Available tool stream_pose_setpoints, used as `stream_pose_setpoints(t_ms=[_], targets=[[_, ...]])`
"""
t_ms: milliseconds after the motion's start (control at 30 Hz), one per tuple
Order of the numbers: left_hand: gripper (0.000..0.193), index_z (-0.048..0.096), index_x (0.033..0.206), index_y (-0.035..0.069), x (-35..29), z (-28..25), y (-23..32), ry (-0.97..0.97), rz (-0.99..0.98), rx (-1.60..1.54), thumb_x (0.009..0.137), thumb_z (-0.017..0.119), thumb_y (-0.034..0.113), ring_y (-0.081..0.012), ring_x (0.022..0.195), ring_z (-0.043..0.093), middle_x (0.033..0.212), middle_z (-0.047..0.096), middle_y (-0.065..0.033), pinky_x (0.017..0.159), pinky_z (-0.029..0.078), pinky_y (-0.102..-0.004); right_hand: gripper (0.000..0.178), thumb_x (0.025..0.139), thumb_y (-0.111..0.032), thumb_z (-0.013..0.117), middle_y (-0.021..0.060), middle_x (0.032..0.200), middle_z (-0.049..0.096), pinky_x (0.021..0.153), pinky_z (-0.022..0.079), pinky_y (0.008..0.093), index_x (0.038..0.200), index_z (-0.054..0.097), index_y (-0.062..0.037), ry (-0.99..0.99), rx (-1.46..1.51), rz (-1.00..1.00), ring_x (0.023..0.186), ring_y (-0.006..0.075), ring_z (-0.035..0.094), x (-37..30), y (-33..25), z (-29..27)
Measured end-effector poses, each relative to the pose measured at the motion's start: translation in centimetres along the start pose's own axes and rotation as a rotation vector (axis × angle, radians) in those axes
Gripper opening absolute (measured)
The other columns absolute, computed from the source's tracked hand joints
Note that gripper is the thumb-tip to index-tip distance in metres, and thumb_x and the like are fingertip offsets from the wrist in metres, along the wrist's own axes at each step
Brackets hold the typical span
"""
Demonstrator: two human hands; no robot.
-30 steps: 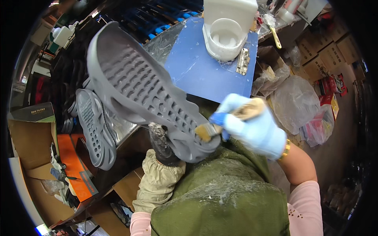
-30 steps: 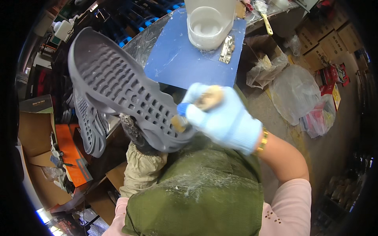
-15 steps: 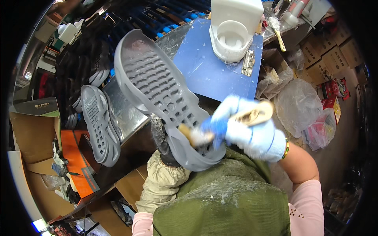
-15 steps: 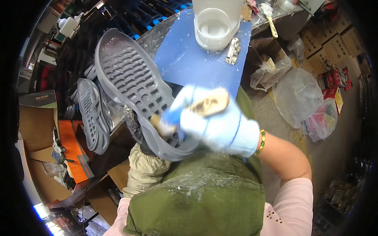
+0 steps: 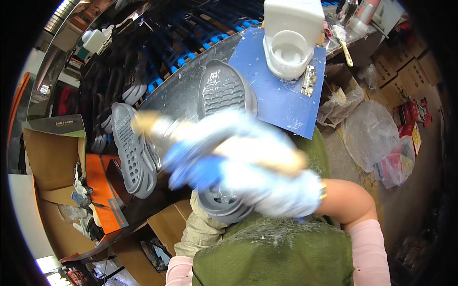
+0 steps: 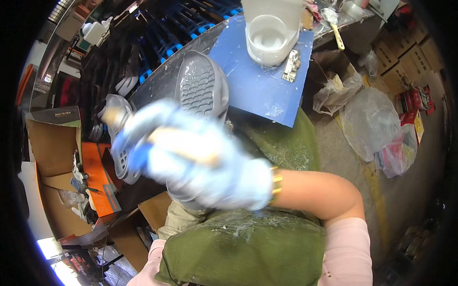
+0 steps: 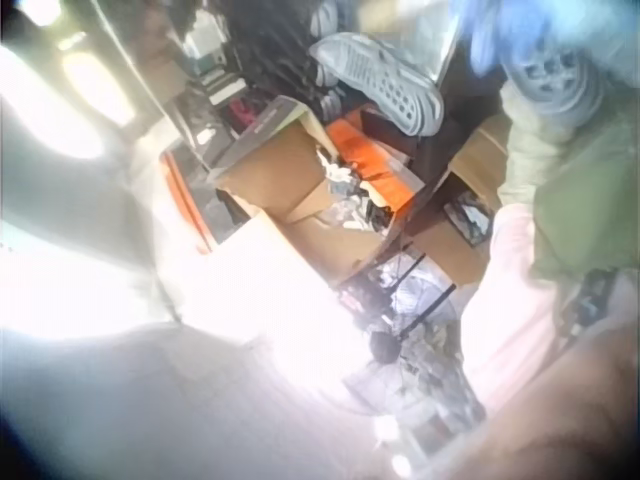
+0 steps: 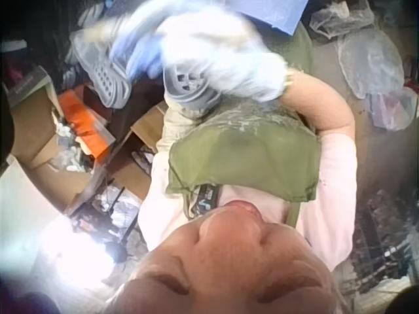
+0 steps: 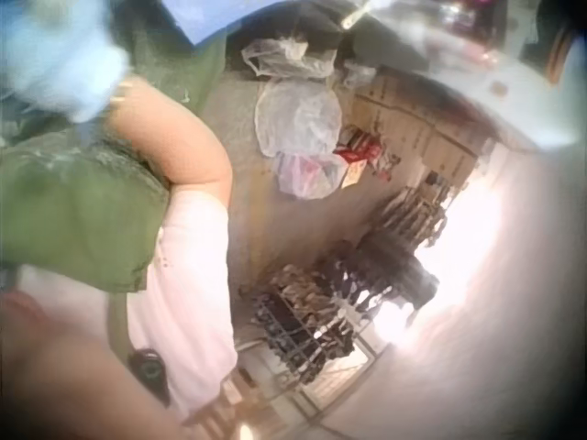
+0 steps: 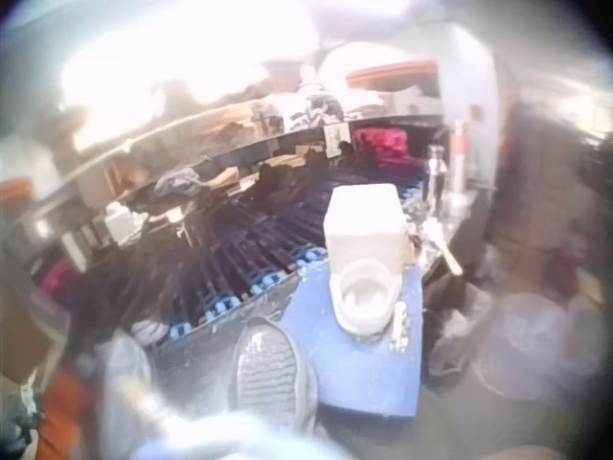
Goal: The person repeatedly brushes a white liquid onto the soles of gray slip-on shoes using a small brush. They dip the brush into a container, apply the liquid to the textured sole, and place the shoe on a conveyor belt. The process is repeated for multiple shoes.
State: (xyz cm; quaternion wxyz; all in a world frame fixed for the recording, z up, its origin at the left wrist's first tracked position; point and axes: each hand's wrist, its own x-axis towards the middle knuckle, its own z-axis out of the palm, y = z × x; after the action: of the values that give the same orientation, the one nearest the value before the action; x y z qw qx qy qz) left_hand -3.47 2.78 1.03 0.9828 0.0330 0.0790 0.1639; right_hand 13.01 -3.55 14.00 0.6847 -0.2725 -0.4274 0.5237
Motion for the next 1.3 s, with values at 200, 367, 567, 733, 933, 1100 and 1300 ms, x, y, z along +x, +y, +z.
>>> stream_pose_setpoints(t_ms=[200, 367, 567, 733, 933, 1100, 1300], targets=[[0.055, 0.048, 0.143, 0.001, -1.5, 0.1, -0.8, 0.032, -0.002, -0.033, 0.104, 0.055, 0.040, -0.0319, 0.108, 0.067, 0.130, 0.061, -0.0196, 0.092, 0.059, -0.0451, 0.014, 0.099, -0.005, 0.066, 0.0012, 0.112, 0.066, 0.089, 0.057, 0.0232, 0.113, 0.062, -0.0066, -0.134, 0.063, 0.109, 0.100, 0.0087, 0.063, 3.8, 3.1, -0.7], [0.058, 0.048, 0.144, 0.001, 0.3, 0.2, -0.8, 0.018, -0.019, -0.020, 0.103, 0.056, 0.042, -0.0339, 0.109, 0.067, 0.131, 0.060, -0.0216, 0.092, 0.059, -0.0472, 0.018, 0.101, -0.015, 0.067, 0.0088, 0.126, 0.070, 0.093, 0.059, 0.0296, 0.118, 0.065, -0.0084, -0.024, -0.239, -0.211, 0.102, 0.0131, 0.068, 9.0, 0.9, -9.3], [0.062, 0.047, 0.146, 0.001, -2.1, 1.5, -1.8, 0.043, 0.047, -0.059, 0.102, 0.057, 0.044, -0.0362, 0.110, 0.068, 0.133, 0.060, -0.0240, 0.093, 0.060, -0.0497, 0.018, 0.101, -0.013, 0.062, 0.0128, 0.108, 0.073, 0.083, 0.056, 0.0298, 0.115, 0.066, -0.0028, 0.251, -0.359, -0.319, 0.092, 0.0184, 0.069, 10.5, -4.0, -11.1], [0.066, 0.046, 0.147, 0.001, -1.6, 3.0, -1.3, -0.016, 0.055, -0.052, 0.101, 0.059, 0.046, -0.0382, 0.111, 0.068, 0.135, 0.059, -0.0260, 0.093, 0.061, -0.0518, 0.042, 0.103, -0.033, 0.062, 0.0184, 0.116, 0.071, 0.086, 0.061, 0.0377, 0.129, 0.058, -0.0010, 0.303, -0.025, -0.419, 0.099, 0.0244, 0.071, 7.6, -4.8, -11.5], [0.070, 0.045, 0.149, 0.000, -0.4, 1.5, -2.0, -0.005, 0.056, -0.164, 0.100, 0.060, 0.049, -0.0405, 0.112, 0.069, 0.137, 0.059, -0.0284, 0.094, 0.061, -0.0544, 0.057, 0.101, -0.051, 0.061, 0.0152, 0.116, 0.073, 0.072, 0.058, 0.0302, 0.129, 0.062, -0.0015, 0.107, -0.382, -0.148, 0.089, 0.0172, 0.071, 1.7, -3.0, -11.0], [0.049, 0.051, 0.138, -0.001, 0.4, 0.3, -4.9, 0.278, 0.122, -0.094, 0.106, 0.054, 0.037, -0.0273, 0.098, 0.070, 0.120, 0.065, -0.0175, 0.089, 0.061, -0.0410, 0.024, 0.097, -0.025, 0.074, 0.0078, 0.100, 0.077, 0.066, 0.055, 0.0239, 0.106, 0.072, -0.0033, 0.209, -0.406, 0.317, 0.081, 0.0097, 0.071, -2.7, 0.6, -4.8], [0.046, 0.054, 0.136, 0.000, 2.5, -5.4, -6.6, 0.108, 0.212, -0.182, 0.109, 0.048, 0.037, -0.0258, 0.099, 0.070, 0.121, 0.065, -0.0186, 0.082, 0.061, -0.0365, 0.035, 0.102, -0.030, 0.065, 0.0186, 0.101, 0.074, 0.057, 0.058, 0.0241, 0.111, 0.066, 0.0040, 0.317, 0.007, 0.363, 0.073, 0.0205, 0.073, -5.3, 0.0, -6.4]])
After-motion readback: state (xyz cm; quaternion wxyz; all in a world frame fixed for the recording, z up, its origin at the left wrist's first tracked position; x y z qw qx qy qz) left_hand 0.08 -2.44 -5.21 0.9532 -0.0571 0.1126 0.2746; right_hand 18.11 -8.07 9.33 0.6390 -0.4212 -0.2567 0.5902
